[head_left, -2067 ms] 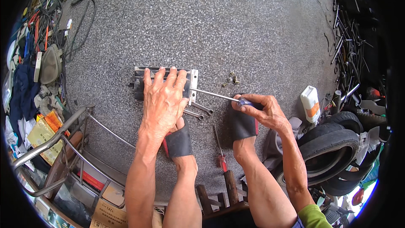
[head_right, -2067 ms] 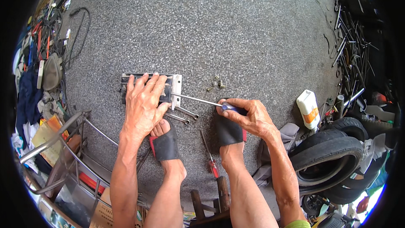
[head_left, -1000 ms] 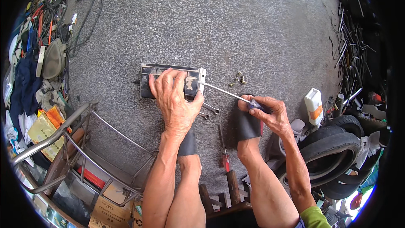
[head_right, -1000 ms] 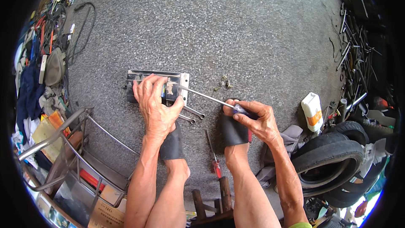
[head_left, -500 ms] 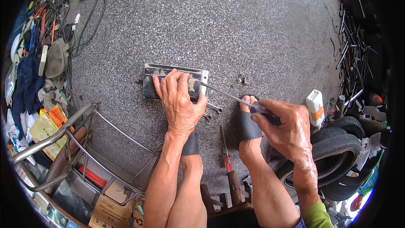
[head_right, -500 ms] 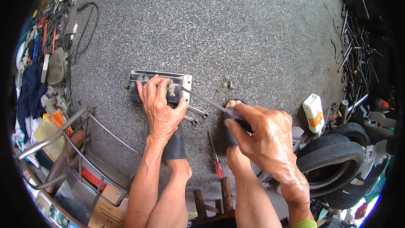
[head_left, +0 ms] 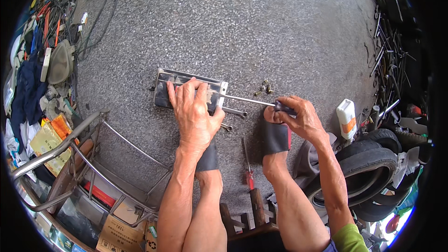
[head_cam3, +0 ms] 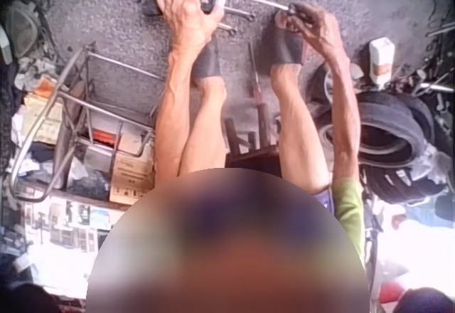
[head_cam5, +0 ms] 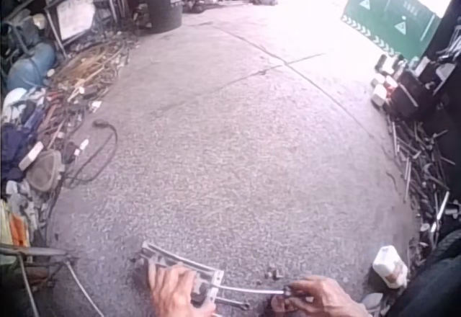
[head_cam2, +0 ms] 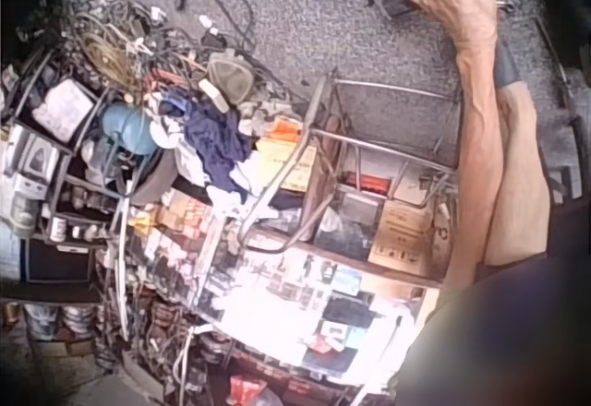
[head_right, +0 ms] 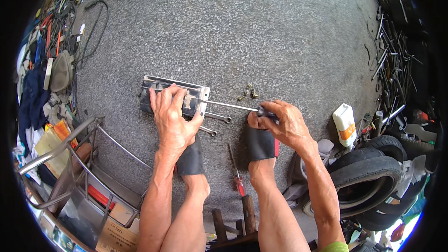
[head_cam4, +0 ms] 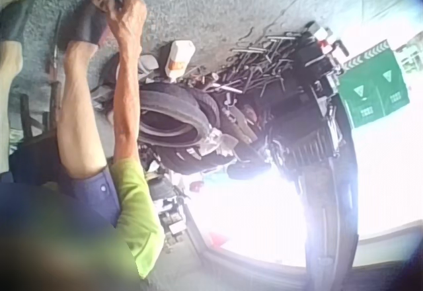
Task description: The person sits on the floor and uses a screwdriver and wrench to disassemble and reassemble a small electronic device. They remove screws, separate the casing, inspect internal components, and then reattach the casing and screws.
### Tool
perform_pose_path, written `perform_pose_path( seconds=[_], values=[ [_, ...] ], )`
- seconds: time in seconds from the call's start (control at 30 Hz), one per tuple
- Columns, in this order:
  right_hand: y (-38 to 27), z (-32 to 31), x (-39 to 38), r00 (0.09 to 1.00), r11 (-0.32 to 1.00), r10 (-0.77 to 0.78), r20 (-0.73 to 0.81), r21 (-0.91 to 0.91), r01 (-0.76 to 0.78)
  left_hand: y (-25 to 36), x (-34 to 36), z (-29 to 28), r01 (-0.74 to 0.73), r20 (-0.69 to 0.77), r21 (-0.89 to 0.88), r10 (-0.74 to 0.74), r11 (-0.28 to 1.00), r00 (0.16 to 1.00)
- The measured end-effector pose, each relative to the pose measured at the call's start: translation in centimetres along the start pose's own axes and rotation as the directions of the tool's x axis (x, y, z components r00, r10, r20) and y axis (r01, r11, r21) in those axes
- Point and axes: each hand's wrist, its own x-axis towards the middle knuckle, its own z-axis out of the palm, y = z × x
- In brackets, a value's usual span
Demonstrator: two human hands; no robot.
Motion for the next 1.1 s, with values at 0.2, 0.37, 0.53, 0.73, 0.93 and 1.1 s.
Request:
perform_pose_path(
  seconds=[0.2, 0.37, 0.53, 0.73, 0.93, 1.1],
  values=[
    [-9.0, -3.2, -3.2, 0.993, 0.970, -0.113, -0.019, -0.218, 0.106, -0.1, -0.3, -0.4, 0.010, 0.026, 0.022, -0.011, 1.000, 1.000],
    [-11.6, -3.4, -3.5, 0.987, 0.895, -0.157, -0.031, -0.428, 0.129, 0.0, -0.3, -0.3, -0.008, 0.043, 0.030, 0.006, 1.000, 0.999],
    [-8.4, -3.3, -4.3, 0.995, 0.960, -0.084, -0.053, -0.270, 0.067, -0.5, -0.8, -0.7, -0.004, 0.069, 0.003, 0.004, 1.000, 0.998],
    [-5.1, -1.9, -5.7, 0.988, 0.994, 0.056, -0.146, -0.086, -0.069, -0.9, -2.0, -1.1, -0.024, 0.084, -0.020, 0.026, 1.000, 0.996],
    [-4.6, 0.2, -5.5, 0.985, 1.000, 0.006, -0.171, -0.012, -0.008, -0.7, -1.8, -0.9, -0.026, 0.075, 0.024, 0.025, 0.999, 0.997],
    [-4.6, 0.4, -5.2, 0.987, 0.999, -0.001, -0.158, -0.052, -0.008, -0.8, -1.6, 0.7, 0.028, -0.054, 0.036, -0.026, 0.999, 0.998]
  ],
)
